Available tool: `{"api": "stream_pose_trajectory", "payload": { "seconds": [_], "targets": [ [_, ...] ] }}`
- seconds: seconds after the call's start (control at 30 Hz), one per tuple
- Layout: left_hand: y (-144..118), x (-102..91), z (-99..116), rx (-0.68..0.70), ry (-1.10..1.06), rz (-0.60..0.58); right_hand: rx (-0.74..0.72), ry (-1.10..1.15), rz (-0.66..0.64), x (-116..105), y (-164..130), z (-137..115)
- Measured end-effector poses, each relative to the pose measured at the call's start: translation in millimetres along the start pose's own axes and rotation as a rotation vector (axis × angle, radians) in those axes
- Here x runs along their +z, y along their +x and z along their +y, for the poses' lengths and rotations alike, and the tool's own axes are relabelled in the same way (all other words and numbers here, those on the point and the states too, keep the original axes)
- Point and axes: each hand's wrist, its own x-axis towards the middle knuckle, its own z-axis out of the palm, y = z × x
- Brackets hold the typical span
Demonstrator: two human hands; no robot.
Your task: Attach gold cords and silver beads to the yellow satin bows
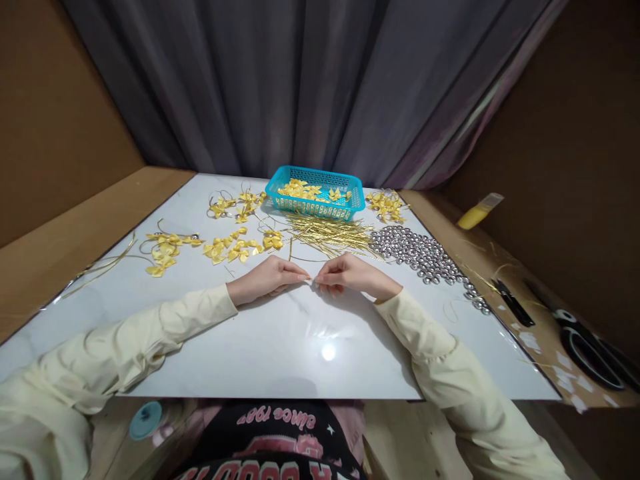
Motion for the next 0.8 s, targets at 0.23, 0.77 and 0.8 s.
{"api": "stream_pose_trajectory", "payload": {
  "seconds": [0.23,0.77,0.8],
  "targets": [
    [-0.9,-0.9,7.0,0.209,0.157,-0.147,-0.018,0.036,-0.037,2.3,-1.3,-2.3],
    [1.5,4.5,7.5,0.21,0.316,-0.131,-0.002,0.041,-0.072,1.2,-0.3,0.1],
    [1.6,4.6,7.1,0.212,0.318,-0.128,0.0,0.041,-0.082,1.1,-0.5,-0.2]
  ]
}}
